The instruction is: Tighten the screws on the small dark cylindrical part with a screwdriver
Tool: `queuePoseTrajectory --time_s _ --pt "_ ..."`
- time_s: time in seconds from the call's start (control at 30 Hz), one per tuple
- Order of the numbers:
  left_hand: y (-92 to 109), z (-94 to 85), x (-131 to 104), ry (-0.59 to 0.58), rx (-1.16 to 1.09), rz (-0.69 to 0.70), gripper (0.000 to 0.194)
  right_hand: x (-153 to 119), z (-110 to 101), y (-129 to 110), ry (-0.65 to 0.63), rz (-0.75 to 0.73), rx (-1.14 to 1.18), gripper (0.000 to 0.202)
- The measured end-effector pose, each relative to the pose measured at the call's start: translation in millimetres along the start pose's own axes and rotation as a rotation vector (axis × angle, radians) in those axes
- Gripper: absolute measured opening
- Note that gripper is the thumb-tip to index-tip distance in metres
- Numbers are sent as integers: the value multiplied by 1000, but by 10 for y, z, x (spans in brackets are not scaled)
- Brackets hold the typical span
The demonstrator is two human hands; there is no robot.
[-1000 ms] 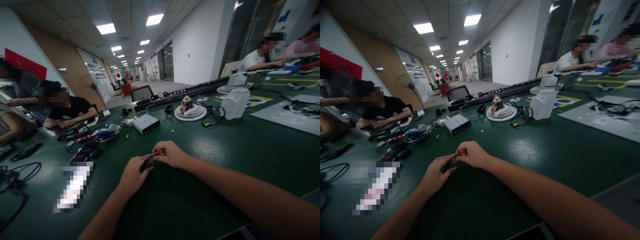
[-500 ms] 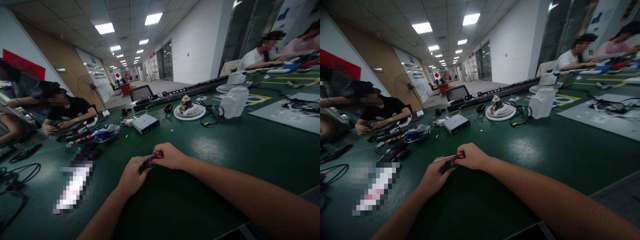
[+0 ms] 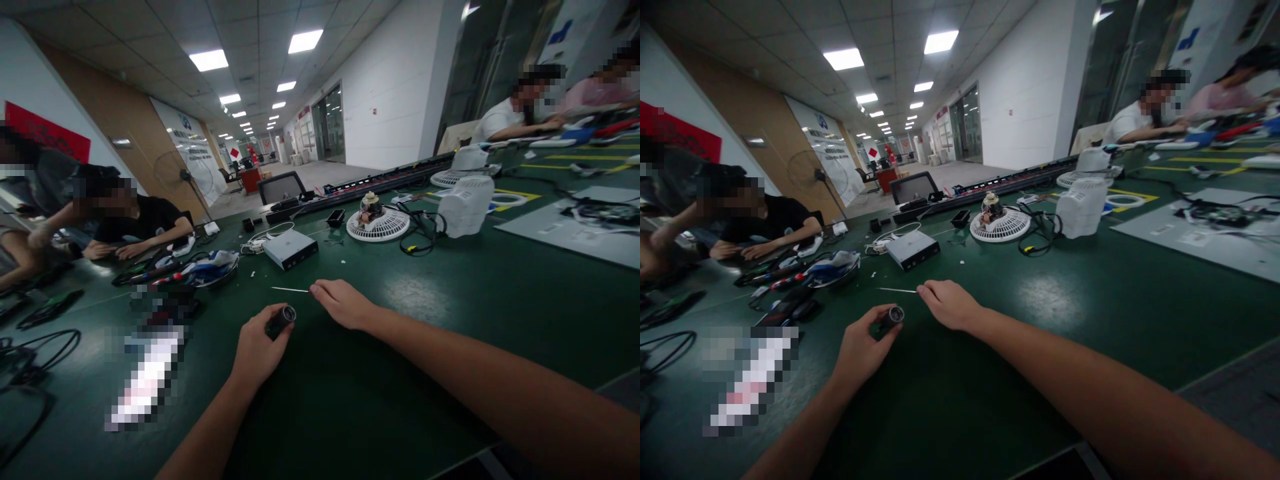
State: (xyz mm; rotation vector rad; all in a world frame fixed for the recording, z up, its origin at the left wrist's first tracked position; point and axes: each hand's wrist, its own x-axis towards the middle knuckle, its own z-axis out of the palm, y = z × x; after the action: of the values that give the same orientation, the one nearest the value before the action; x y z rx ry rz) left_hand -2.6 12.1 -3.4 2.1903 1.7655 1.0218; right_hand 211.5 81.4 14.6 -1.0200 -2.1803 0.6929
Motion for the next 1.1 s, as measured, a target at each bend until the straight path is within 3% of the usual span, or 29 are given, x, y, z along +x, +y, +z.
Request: queuePoseTrajectory --time_s 0.13,0.33,0.57,0.8,0.93,1.1 --pt "-68 -22 30 85 2 -86 29 53 -60 123 -1 -60 -26 16" --pt "-108 -54 49 99 32 -164 28 55 -76 158 87 -158 23 16" --pt "-94 -35 40 43 22 -147 29 22 -94 81 134 -209 42 13" --pt "-96 -16 32 23 34 -87 28 3 -77 48 112 -253 -59 14" --pt "-112 -8 32 20 26 -91 29 -8 -89 23 58 -282 -6 12" --pt "-95 -21 33 19 21 -67 28 -1 -94 24 111 -224 25 12"
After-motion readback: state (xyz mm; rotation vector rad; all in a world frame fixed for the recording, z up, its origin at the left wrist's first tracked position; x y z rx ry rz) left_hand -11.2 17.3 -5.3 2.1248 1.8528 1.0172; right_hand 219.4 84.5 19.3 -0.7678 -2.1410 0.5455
